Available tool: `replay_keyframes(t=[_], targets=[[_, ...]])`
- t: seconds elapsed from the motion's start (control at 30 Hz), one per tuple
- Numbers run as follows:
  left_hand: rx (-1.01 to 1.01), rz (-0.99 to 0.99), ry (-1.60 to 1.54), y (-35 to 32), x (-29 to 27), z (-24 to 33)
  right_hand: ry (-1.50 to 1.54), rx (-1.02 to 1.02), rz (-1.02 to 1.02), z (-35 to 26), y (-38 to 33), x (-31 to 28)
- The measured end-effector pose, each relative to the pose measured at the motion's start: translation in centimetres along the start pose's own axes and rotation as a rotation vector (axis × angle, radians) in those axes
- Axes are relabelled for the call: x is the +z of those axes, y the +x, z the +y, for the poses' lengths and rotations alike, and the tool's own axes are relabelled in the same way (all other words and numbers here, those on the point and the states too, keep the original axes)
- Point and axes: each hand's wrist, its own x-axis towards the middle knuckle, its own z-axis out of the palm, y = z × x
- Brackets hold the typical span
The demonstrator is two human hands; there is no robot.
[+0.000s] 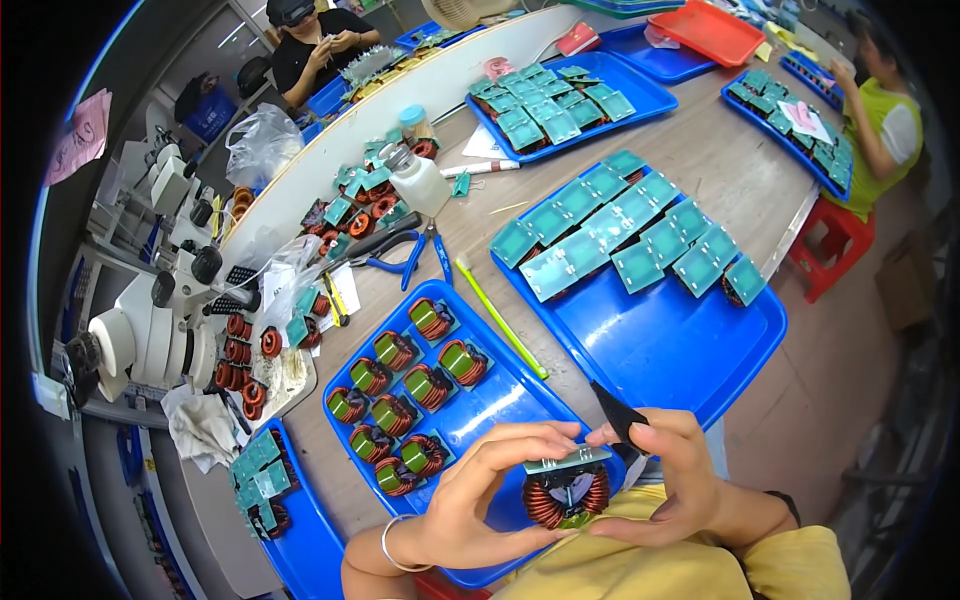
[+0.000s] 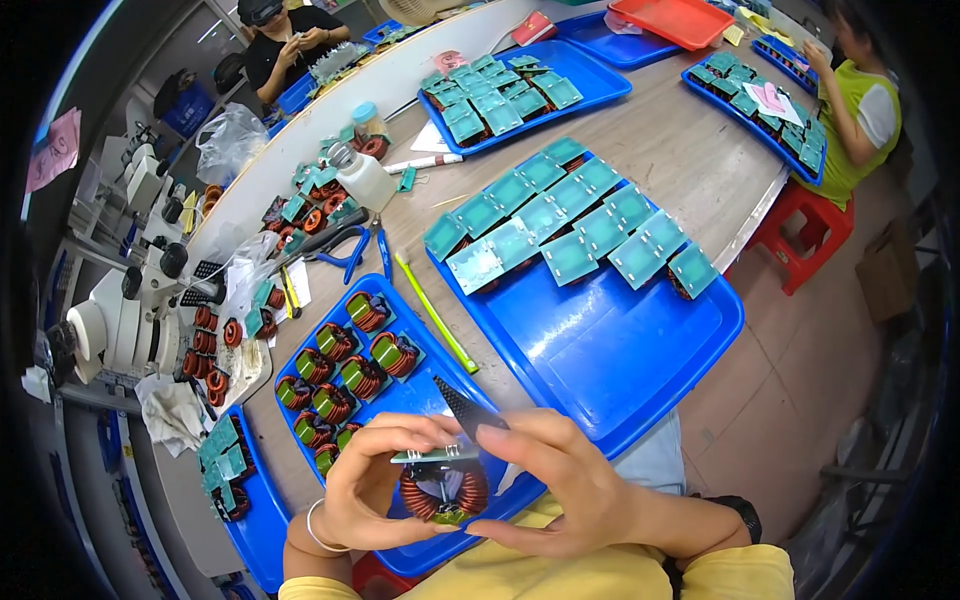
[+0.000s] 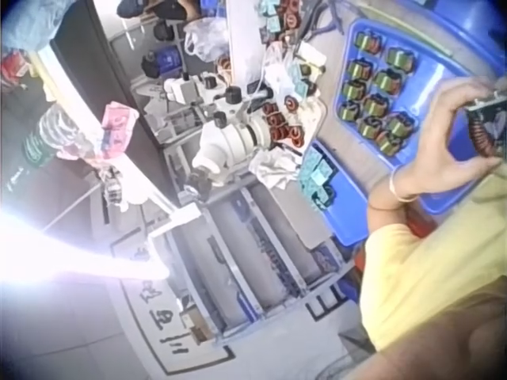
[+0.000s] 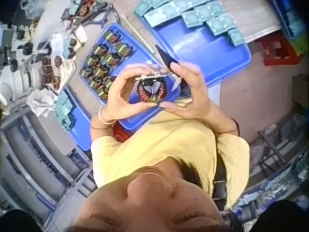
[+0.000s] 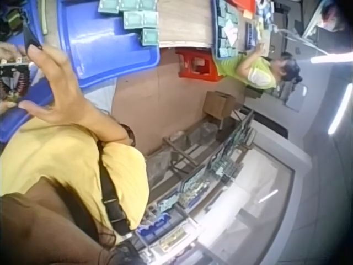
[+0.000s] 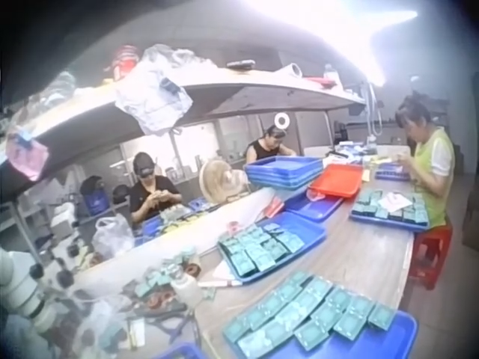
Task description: Assembling toroidal inductors onto printed circuit boards at an industrial workbench.
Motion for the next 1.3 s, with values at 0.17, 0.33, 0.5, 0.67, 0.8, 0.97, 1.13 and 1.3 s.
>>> replay_keyframes(t=[0.17,0.33,0.5,0.67,0.8,0.97,1.13,1.3], targets=[[0.034,-0.037,0.138,0.1,-0.4,0.1,-0.074,0.000,-0.104,0.2,0.3,-0.4],[0.023,-0.028,0.171,0.3,-0.4,0.1,-0.076,-0.019,-0.064,0.6,0.0,0.0],[0.018,-0.018,0.182,0.3,-0.4,0.0,-0.014,-0.060,0.057,1.0,-0.3,0.4],[-0.023,-0.011,0.198,0.1,-0.4,0.1,-0.065,0.010,-0.044,0.6,-0.4,-0.2],[-0.074,0.003,0.183,0.1,-0.2,0.2,-0.038,0.019,0.078,0.6,-0.7,0.2],[-0.097,-0.004,0.186,0.1,-0.2,0.2,-0.033,0.037,0.104,0.5,-0.9,0.2],[-0.017,-0.040,0.246,0.4,-0.4,0.4,-0.075,0.005,0.100,0.5,-1.0,0.2],[0.015,-0.014,0.305,0.4,-0.3,0.5,-0.030,-0.059,0.113,0.7,-0.9,0.4]])
